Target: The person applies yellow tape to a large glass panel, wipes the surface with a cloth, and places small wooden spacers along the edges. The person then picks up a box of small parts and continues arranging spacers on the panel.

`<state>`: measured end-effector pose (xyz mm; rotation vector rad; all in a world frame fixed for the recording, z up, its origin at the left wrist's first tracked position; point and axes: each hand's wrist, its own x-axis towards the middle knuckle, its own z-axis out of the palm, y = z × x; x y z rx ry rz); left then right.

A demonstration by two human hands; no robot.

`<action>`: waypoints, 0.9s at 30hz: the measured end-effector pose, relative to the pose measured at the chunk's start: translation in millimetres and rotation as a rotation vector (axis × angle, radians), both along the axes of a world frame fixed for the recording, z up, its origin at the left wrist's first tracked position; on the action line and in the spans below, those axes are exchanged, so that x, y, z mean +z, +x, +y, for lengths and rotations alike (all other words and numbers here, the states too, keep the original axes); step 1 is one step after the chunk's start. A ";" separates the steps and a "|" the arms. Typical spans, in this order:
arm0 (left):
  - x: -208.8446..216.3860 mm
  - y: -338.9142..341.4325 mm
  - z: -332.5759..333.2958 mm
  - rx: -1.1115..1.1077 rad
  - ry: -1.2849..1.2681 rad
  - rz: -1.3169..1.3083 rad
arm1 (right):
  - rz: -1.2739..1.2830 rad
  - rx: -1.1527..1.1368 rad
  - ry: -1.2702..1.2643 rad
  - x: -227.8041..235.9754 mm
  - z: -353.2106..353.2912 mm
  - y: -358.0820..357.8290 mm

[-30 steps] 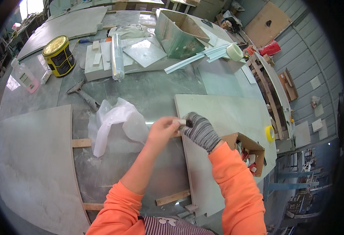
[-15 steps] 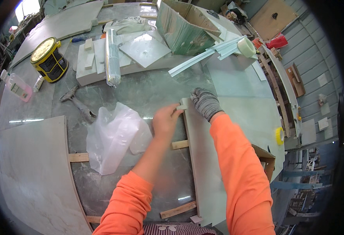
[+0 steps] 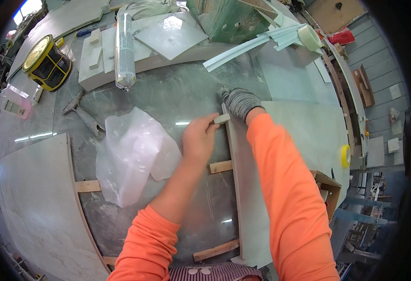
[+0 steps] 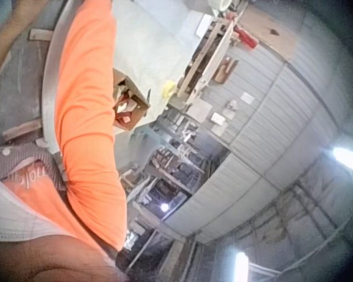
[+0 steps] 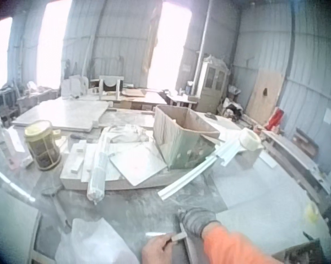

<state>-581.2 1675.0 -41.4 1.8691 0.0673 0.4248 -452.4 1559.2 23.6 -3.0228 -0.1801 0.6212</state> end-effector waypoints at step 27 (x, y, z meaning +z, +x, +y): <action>-3.6 11.6 6.9 -0.029 0.038 -0.199 | -0.093 0.205 -0.116 -19.6 -8.3 9.5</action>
